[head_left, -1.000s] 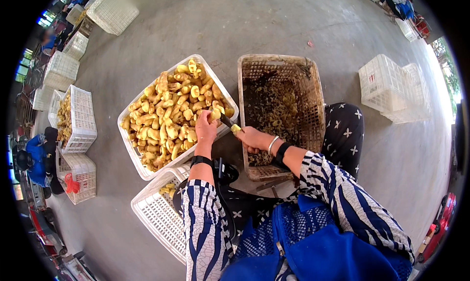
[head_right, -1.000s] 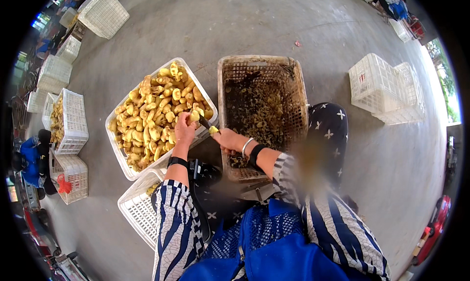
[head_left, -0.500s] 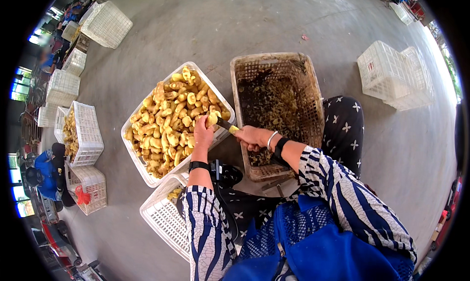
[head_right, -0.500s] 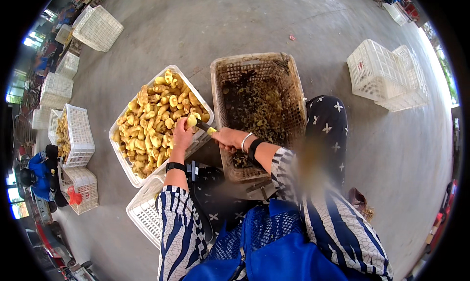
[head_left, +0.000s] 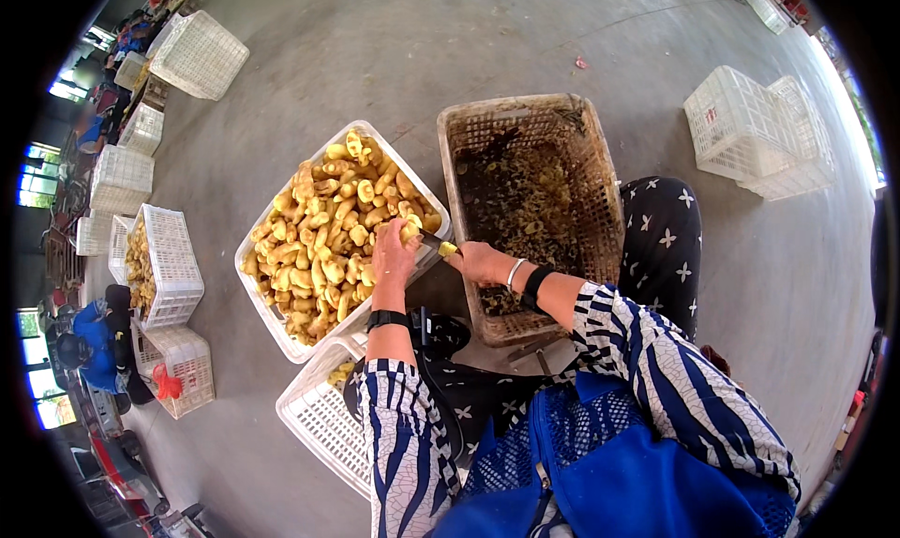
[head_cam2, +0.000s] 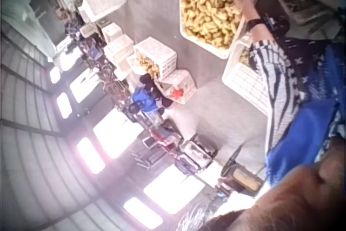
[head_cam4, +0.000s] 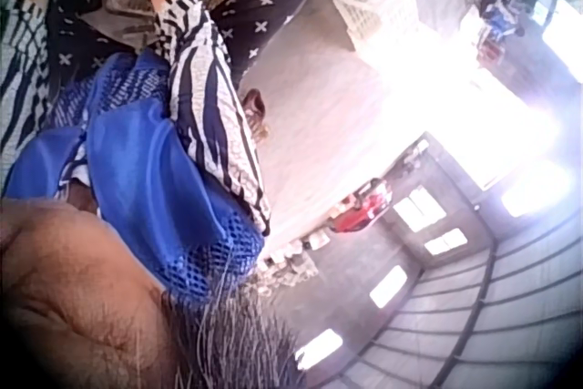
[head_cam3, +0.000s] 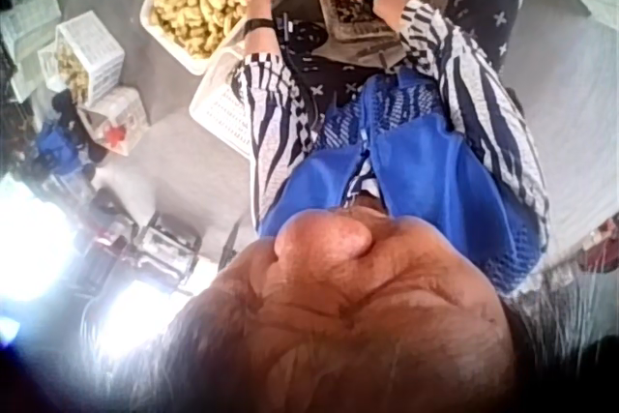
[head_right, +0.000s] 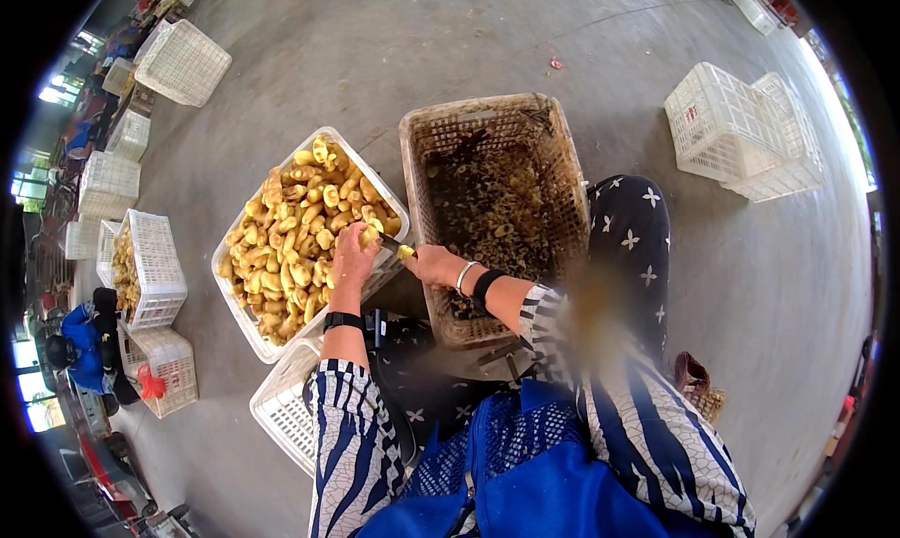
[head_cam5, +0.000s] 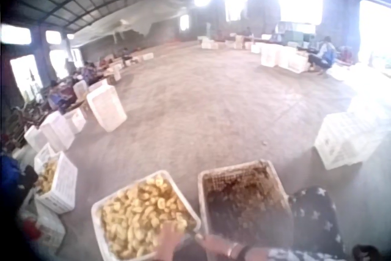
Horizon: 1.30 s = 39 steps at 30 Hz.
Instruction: The person peels a ginger root using a circular metal scraper and a knife, then places it into a plastic crate.
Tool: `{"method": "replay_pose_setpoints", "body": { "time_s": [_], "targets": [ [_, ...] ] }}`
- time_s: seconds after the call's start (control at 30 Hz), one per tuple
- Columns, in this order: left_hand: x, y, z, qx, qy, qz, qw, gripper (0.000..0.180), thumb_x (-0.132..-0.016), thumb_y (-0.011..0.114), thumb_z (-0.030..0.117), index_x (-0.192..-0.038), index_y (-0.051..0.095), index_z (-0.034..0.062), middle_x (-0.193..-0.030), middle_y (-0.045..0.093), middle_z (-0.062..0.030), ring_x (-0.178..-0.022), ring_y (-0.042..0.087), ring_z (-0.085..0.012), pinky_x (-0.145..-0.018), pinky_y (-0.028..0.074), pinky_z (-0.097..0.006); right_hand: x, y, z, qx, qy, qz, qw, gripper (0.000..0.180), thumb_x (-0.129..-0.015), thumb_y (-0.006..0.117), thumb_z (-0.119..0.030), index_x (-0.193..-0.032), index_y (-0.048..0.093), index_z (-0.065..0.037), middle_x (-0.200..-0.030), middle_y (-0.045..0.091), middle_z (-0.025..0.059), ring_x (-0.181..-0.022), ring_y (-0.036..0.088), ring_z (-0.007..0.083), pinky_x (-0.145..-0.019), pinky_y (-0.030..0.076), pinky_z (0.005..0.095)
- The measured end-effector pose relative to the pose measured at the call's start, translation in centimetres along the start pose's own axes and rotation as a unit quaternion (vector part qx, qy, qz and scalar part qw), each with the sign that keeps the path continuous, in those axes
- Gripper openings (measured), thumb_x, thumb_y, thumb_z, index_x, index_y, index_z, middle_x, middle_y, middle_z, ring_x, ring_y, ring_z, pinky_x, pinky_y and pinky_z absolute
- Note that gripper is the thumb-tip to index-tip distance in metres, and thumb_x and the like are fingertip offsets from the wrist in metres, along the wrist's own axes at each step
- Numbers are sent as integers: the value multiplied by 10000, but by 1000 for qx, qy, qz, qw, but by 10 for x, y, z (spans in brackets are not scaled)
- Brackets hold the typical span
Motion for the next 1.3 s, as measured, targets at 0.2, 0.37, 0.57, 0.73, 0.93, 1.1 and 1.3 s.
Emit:
{"method": "replay_pose_setpoints", "body": {
  "time_s": [0.2,0.37,0.57,0.73,0.93,1.1,1.3],
  "targets": [
    [-4,10,-2,73,-107,15,991,363,-855,660,301,-1026,452,57,-956,608,-202,-919,586,-407,-782,459,-473,2,-6,9,-89,8,-20,996,454,-967,468,-406,-848,524,28,-602,554,105,-412,466,190,-381,373,338],
    [20,10,-79,175,-137,139,965,414,-881,645,372,-1016,478,19,-861,603,-156,-707,584,-326,-692,482,-427,-7,26,4,-192,69,-118,972,322,-972,447,-359,-880,482,-53,-552,463,47,-376,354,134,-356,293,295],
    [15,-2,-41,740,-285,-44,607,373,-988,461,407,-1112,569,72,-894,611,-71,-607,500,-146,-552,421,-291,1,11,13,-232,45,-89,968,296,-971,473,-347,-863,480,-71,-554,450,7,-393,380,104,-358,306,277],
    [18,-36,10,774,-206,-96,591,410,-965,488,388,-1209,550,64,-934,617,-75,-630,487,-145,-538,365,-263,35,-15,9,-237,-167,55,956,263,-958,547,-286,-920,551,-26,-646,544,0,-462,501,79,-436,428,244],
    [38,-50,69,742,-152,-177,628,455,-887,551,269,-1270,476,36,-949,606,-115,-657,539,-152,-507,422,-254,97,-46,26,17,-288,333,898,212,-861,654,-174,-964,532,-35,-719,584,168,-687,615,355,-597,490,417],
    [74,-50,132,764,-146,-185,600,432,-971,545,261,-1298,436,0,-1019,584,-102,-728,584,-195,-582,504,-300,147,-60,29,99,-339,391,850,233,-799,674,-126,-965,524,-62,-779,596,130,-686,624,335,-581,498,419],
    [106,-33,188,732,-98,-192,646,495,-908,655,284,-1268,436,24,-998,636,-113,-800,659,-202,-700,568,-300,190,-68,22,202,-444,351,799,310,-712,676,-42,-991,542,-41,-794,596,95,-653,624,287,-553,505,368]
  ]
}}
Point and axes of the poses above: each hand's wrist, its own x-axis away from the middle knuckle, its own y-axis out of the palm, z = x × y, the point moved 5 cm from there along -x, towards the middle knuckle
